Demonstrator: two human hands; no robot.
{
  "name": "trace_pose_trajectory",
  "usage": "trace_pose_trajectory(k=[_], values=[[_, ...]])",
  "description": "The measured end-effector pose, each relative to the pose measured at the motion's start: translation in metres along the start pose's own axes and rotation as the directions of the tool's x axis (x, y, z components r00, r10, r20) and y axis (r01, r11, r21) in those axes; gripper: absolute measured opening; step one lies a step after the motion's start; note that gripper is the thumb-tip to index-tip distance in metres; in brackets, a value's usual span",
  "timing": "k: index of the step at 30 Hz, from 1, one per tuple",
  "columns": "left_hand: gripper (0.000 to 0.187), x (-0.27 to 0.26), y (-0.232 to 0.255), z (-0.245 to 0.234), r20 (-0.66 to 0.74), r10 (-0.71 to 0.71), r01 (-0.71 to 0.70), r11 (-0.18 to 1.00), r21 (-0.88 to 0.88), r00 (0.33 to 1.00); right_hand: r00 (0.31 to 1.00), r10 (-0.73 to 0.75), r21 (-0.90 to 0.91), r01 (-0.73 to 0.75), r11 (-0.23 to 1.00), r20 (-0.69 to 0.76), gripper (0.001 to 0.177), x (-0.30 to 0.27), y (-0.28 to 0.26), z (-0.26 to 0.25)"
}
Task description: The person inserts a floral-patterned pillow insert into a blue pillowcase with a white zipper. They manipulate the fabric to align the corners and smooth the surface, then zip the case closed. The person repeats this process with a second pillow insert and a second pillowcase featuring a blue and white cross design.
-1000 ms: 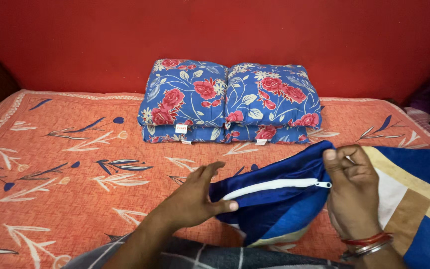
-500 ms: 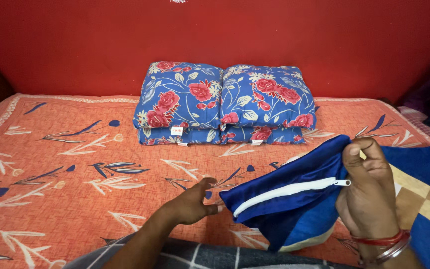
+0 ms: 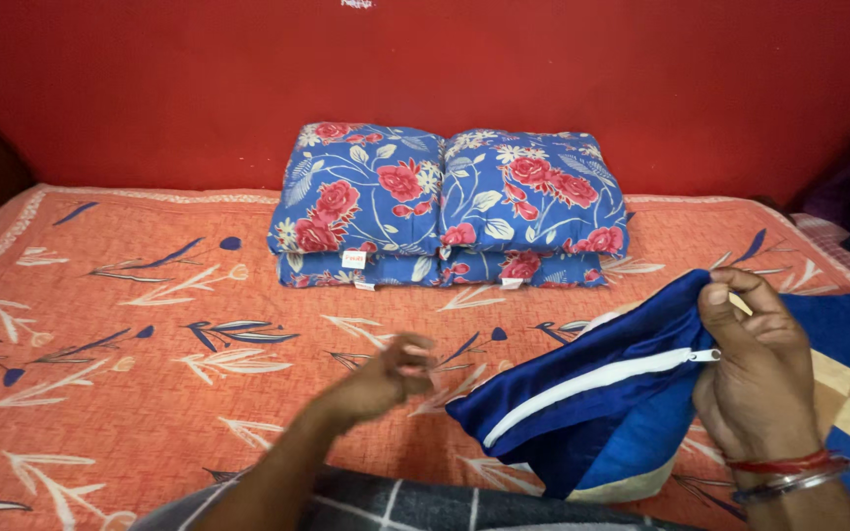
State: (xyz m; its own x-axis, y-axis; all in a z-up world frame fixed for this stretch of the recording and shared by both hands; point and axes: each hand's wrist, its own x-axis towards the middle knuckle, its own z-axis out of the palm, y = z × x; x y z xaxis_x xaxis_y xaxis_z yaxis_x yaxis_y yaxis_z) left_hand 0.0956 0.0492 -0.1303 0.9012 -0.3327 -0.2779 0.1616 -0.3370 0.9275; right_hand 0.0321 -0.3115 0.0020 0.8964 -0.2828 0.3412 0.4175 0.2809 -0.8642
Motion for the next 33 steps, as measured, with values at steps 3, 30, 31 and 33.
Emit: trace_pose_trajectory(k=[3, 30, 31, 33], values=[[0.080, -0.011, -0.002, 0.033, 0.102, 0.082, -0.098, 0.981, 0.169, 0.991, 0.997, 0.068, 0.000, -0.068, 0.998, -0.026, 0.014, -0.001, 0.001, 0.009], [0.018, -0.073, 0.112, -0.032, -0.735, 0.597, -0.377, 0.792, 0.479, 0.320, 0.995, 0.051, -0.166, -0.065, 0.984, -0.086, 0.016, 0.013, 0.017, -0.015], [0.019, -0.073, 0.108, -0.030, -0.775, 0.480, -0.447, 0.847, 0.287, 0.412, 0.996, 0.061, -0.164, -0.071, 0.984, -0.064, 0.016, 0.010, 0.014, -0.013], [0.021, -0.062, 0.107, -0.032, -0.757, 0.266, -0.524, 0.844, -0.116, 0.597, 0.998, 0.058, -0.148, -0.060, 0.987, -0.022, 0.019, 0.013, 0.007, -0.005]])
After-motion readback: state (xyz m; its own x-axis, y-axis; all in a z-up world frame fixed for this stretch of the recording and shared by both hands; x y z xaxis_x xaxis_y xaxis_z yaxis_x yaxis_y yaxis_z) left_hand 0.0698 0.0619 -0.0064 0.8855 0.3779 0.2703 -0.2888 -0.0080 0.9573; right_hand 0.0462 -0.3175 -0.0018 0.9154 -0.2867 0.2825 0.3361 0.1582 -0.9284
